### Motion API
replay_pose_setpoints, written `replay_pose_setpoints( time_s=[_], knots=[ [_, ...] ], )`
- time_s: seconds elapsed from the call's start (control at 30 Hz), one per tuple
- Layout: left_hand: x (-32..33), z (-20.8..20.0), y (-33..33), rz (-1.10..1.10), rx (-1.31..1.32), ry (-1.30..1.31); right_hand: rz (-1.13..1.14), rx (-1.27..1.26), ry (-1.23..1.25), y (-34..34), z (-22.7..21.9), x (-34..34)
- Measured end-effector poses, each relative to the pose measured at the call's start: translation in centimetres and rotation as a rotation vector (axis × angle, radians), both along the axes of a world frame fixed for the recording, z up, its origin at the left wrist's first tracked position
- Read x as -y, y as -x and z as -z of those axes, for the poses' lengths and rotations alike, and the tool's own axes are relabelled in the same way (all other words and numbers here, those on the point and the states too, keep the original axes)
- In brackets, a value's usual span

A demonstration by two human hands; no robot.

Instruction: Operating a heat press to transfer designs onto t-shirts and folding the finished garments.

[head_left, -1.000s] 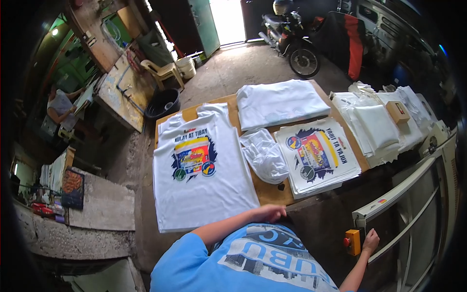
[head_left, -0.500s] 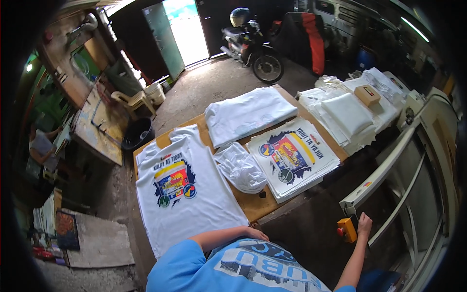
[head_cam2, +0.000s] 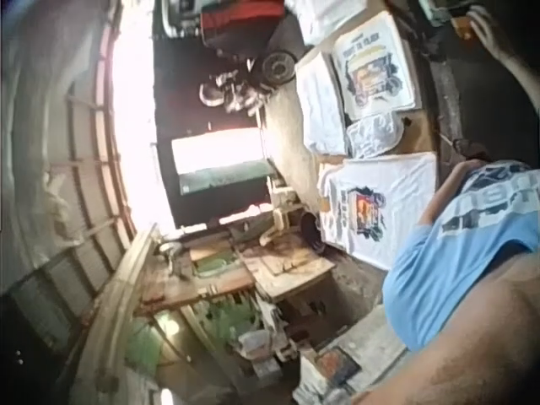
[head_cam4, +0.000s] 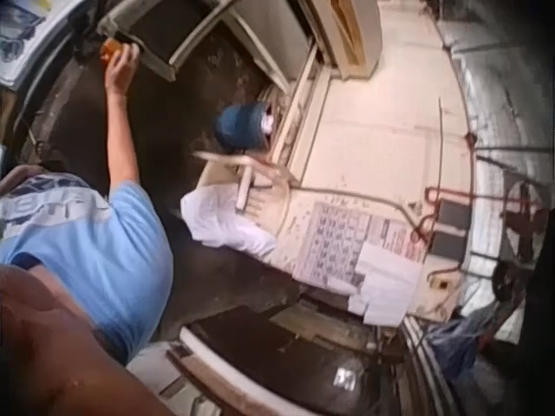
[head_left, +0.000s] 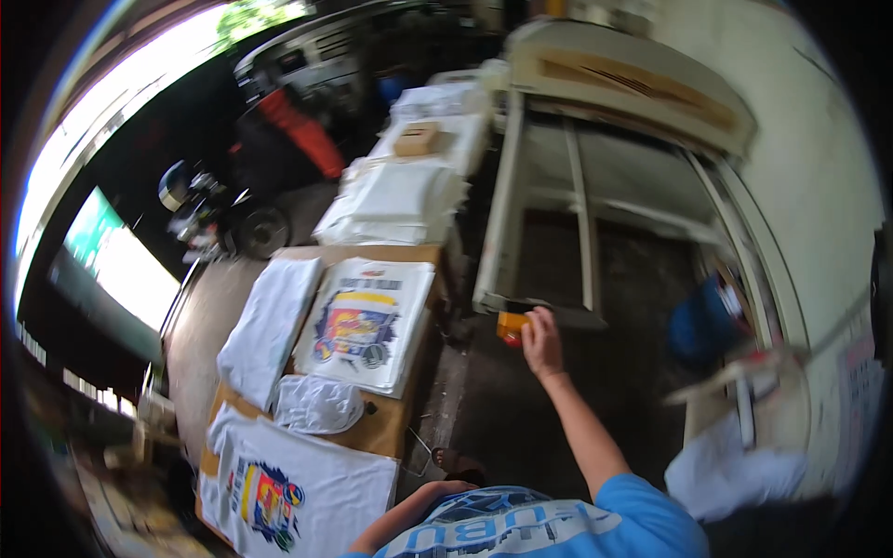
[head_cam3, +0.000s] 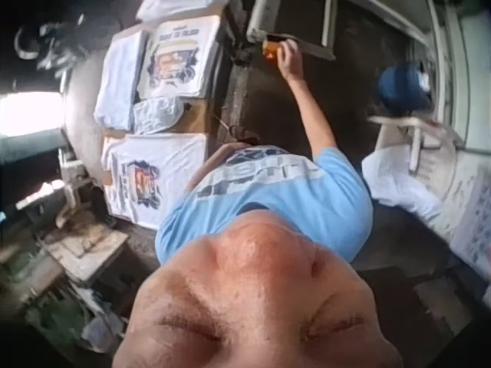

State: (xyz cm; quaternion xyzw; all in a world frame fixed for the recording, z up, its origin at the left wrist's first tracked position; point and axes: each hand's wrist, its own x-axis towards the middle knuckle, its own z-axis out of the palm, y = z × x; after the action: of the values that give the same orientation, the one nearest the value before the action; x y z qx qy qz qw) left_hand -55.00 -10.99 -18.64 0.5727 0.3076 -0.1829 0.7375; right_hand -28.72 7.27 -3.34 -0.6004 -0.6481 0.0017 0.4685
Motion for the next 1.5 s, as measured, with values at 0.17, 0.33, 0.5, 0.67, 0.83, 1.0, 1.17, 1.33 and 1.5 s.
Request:
replay_pose_setpoints(
  time_s=[0.17,0.33,0.5,0.67,0.83,1.0,1.17,1.33,1.5],
  knots=[
    [6.6,-0.5,0.9,0.376,-0.179,-0.033,-0.132,-0.106,0.391,-1.7,7.7,16.5],
    [11.5,-0.4,-3.3,0.609,-0.274,-0.165,-0.216,0.197,1.205,-11.7,16.2,32.7],
    [14.9,-1.7,-7.0,0.638,-0.336,-0.331,0.334,0.002,1.459,-19.3,19.5,46.9],
    [18.1,-3.7,-12.8,0.608,-0.411,-0.542,0.402,-0.097,1.463,-21.6,18.8,53.6],
    [21.5,-3.6,-14.2,0.6,-0.324,-0.654,0.572,-0.661,1.306,-26.6,18.9,62.8],
    [25.3,-1.6,-14.0,0.573,-0.133,-0.648,1.025,-0.391,1.229,-31.6,21.1,78.8],
    [27.9,5.8,-10.2,0.24,-0.463,-0.919,0.98,-0.367,1.585,-33.2,18.0,82.4],
    [40.3,2.7,-14.1,-0.318,-0.275,-0.916,0.255,0.09,1.532,-38.0,17.5,79.9],
    [58.4,7.9,-6.8,-0.376,-0.402,-0.345,0.035,0.01,0.935,-38.4,15.3,70.4]
  ],
)
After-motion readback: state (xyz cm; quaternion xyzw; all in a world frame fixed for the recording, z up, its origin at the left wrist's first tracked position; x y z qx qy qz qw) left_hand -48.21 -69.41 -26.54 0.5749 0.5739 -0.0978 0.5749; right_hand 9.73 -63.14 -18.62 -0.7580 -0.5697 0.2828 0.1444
